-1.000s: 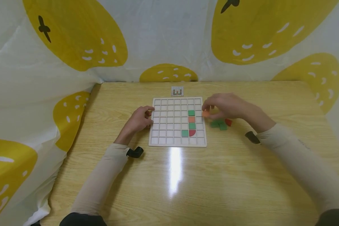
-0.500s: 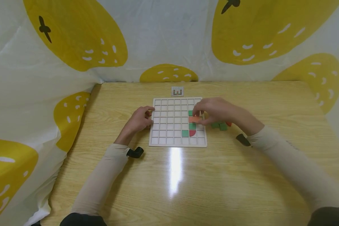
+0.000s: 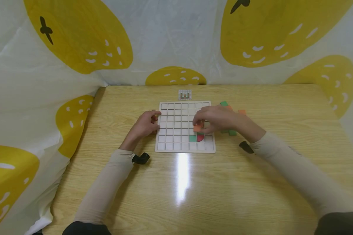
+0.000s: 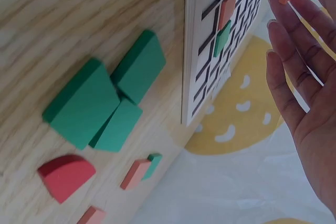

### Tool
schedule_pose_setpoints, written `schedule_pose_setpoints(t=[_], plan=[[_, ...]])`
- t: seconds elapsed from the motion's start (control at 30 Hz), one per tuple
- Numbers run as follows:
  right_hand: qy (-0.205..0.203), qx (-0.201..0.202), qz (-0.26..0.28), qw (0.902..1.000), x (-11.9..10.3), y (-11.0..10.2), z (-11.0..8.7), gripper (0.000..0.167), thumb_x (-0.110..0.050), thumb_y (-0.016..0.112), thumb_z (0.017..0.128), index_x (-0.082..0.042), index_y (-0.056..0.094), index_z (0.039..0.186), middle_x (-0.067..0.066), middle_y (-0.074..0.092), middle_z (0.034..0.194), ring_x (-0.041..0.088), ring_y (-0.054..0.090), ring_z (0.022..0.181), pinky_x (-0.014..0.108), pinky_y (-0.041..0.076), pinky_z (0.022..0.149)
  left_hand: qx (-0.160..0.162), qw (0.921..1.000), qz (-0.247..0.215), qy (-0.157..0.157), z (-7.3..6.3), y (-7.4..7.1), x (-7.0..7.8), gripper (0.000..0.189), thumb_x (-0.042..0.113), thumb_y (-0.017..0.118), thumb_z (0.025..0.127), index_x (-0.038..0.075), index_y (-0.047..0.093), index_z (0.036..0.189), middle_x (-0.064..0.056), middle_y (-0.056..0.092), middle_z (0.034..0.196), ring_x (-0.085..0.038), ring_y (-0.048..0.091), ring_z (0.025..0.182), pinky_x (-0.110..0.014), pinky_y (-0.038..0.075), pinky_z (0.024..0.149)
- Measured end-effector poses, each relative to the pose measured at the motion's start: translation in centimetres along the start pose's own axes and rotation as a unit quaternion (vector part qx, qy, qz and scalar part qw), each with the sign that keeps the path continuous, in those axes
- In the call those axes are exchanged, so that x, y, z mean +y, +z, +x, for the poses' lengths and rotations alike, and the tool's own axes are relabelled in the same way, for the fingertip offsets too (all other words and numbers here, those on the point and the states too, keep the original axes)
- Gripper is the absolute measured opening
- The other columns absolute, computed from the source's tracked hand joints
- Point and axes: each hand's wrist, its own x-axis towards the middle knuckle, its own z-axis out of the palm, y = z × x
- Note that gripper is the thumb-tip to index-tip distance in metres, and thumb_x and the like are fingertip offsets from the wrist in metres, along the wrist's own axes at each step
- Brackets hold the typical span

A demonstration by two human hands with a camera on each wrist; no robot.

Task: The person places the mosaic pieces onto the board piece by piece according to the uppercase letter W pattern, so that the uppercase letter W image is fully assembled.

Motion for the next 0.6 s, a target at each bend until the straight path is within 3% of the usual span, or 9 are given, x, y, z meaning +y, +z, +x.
schedule_pose_setpoints(t=[0.13, 0.37, 0.6], plan=[[0.012, -0.015, -0.005, 0.9998, -0.3, 0.3, 0.4, 0.022, -0.026, 0.081, 0.083, -0.02, 0.072, 0.103, -0.005, 0.067, 0.093, 0.015, 0.063, 0.089, 0.03, 0.049, 0.065, -0.001, 1.0, -0.003, 0.0, 0.0, 0.0, 0.0, 0.058, -0.004, 0.066, 0.091, 0.005, 0.05, 0.147, -0.017, 0.05, 0.118, -0.027, 0.053, 0.093, -0.031, 0.054, 0.066], [0.025, -0.041, 0.003, 0.9988, -1.0, 0.6, 1.2, 0.027, -0.03, 0.082, 0.084, -0.022, 0.073, 0.107, -0.007, 0.068, 0.099, 0.014, 0.061, 0.094, 0.033, 0.051, 0.076, -0.002, 1.0, 0.0, 0.002, 0.0, 0.0, 0.0, 0.058, -0.004, 0.066, 0.092, 0.004, 0.05, 0.147, -0.018, 0.049, 0.118, -0.026, 0.054, 0.092, -0.031, 0.054, 0.065], [0.019, -0.06, -0.004, 0.998, -1.4, 1.2, 2.1, 0.02, -0.031, 0.077, 0.087, -0.026, 0.072, 0.106, -0.011, 0.067, 0.097, 0.009, 0.058, 0.093, 0.032, 0.049, 0.075, -0.003, 1.0, 0.003, -0.003, 0.0, 0.0, 0.0, 0.057, -0.003, 0.067, 0.092, 0.005, 0.051, 0.146, -0.017, 0.05, 0.118, -0.026, 0.053, 0.092, -0.029, 0.053, 0.065]])
